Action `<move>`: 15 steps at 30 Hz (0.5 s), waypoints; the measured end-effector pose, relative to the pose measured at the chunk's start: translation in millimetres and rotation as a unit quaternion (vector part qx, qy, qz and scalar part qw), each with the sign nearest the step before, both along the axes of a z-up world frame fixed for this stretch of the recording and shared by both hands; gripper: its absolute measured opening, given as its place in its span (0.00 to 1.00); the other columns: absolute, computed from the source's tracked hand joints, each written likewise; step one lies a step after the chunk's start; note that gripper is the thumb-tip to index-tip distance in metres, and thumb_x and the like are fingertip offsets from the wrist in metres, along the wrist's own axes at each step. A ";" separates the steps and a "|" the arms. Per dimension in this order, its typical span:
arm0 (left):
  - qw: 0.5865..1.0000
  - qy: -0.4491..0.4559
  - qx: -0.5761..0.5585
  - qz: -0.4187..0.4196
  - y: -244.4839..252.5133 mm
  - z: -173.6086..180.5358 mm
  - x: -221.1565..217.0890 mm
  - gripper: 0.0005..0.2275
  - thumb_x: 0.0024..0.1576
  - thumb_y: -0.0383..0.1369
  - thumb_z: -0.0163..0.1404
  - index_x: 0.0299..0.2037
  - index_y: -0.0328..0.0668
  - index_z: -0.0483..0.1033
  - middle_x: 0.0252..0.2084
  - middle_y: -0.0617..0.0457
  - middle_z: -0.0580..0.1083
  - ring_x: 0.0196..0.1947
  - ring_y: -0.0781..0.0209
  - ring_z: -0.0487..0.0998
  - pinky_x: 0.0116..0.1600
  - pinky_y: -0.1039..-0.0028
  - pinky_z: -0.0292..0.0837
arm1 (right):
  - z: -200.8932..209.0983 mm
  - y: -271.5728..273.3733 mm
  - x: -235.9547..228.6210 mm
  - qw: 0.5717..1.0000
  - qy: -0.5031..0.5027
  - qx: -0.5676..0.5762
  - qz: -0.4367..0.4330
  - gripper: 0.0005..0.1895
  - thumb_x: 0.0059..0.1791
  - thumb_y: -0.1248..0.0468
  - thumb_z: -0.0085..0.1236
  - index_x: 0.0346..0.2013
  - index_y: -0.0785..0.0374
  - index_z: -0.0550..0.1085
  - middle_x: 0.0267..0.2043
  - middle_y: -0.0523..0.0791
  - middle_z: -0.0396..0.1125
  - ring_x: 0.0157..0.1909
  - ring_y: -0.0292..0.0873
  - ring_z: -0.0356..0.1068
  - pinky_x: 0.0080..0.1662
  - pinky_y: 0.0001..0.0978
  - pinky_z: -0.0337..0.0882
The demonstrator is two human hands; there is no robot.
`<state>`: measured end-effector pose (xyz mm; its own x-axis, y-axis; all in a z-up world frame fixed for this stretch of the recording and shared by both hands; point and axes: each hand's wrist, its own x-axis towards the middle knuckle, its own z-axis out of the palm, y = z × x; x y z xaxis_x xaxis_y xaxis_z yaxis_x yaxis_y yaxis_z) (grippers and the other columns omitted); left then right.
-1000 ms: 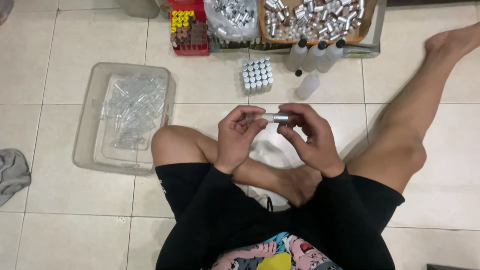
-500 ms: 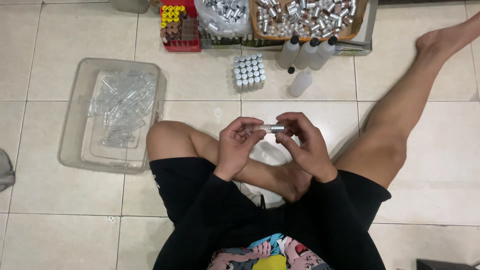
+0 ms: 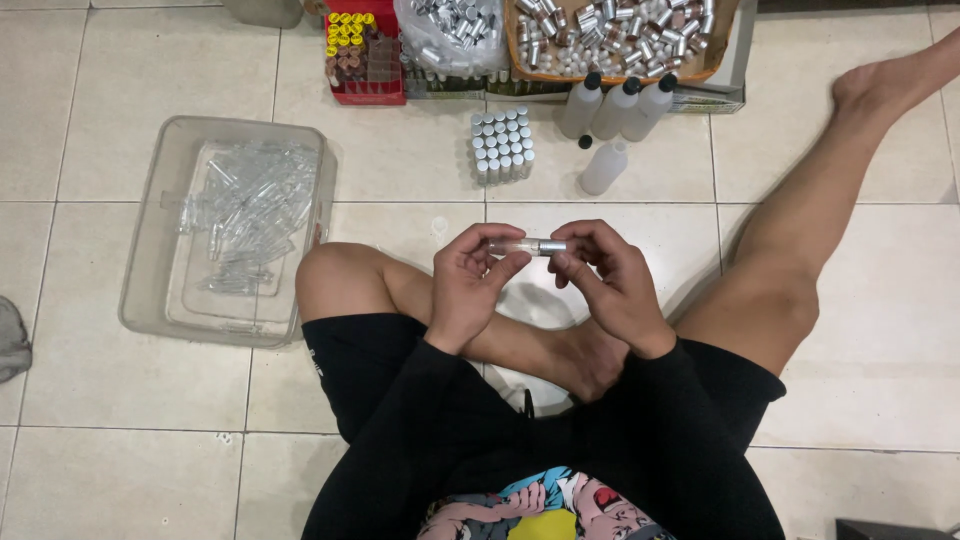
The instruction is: Assembling small perfume vials by attaching caps and placing them into a storage tray
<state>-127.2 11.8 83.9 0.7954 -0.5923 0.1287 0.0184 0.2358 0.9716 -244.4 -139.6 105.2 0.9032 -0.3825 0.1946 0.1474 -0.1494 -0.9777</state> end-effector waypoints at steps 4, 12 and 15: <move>1.000 0.003 0.005 0.007 -0.1 -0.9 0.3 0.11 0.53 0.24 0.63 0.45 0.38 0.80 0.36 0.53 0.80 0.36 0.74 0.79 0.35 0.90 0.68 | 9.1 7.3 4.0 1.000 -0.002 -0.005 -0.010 0.12 0.52 0.76 0.52 0.51 0.72 0.72 0.32 0.52 0.73 0.35 0.44 0.74 0.42 0.37 0.74; 0.994 -0.093 -0.007 0.061 -10.9 -0.4 1.6 0.09 0.48 0.22 0.67 0.35 0.40 0.82 0.33 0.52 0.76 0.32 0.70 0.74 0.34 0.84 0.67 | -5.2 26.0 18.2 0.976 -0.018 0.179 -0.119 0.14 0.56 0.72 0.48 0.57 0.71 0.71 0.47 0.57 0.73 0.45 0.47 0.75 0.46 0.36 0.77; 0.991 -0.111 0.001 0.073 -17.9 -4.5 -6.2 0.08 0.47 0.21 0.66 0.34 0.41 0.83 0.34 0.53 0.75 0.33 0.67 0.71 0.38 0.80 0.67 | 10.6 51.2 21.5 0.935 -0.020 0.313 -0.162 0.21 0.58 0.68 0.44 0.65 0.72 0.64 0.55 0.58 0.70 0.49 0.43 0.75 0.49 0.30 0.76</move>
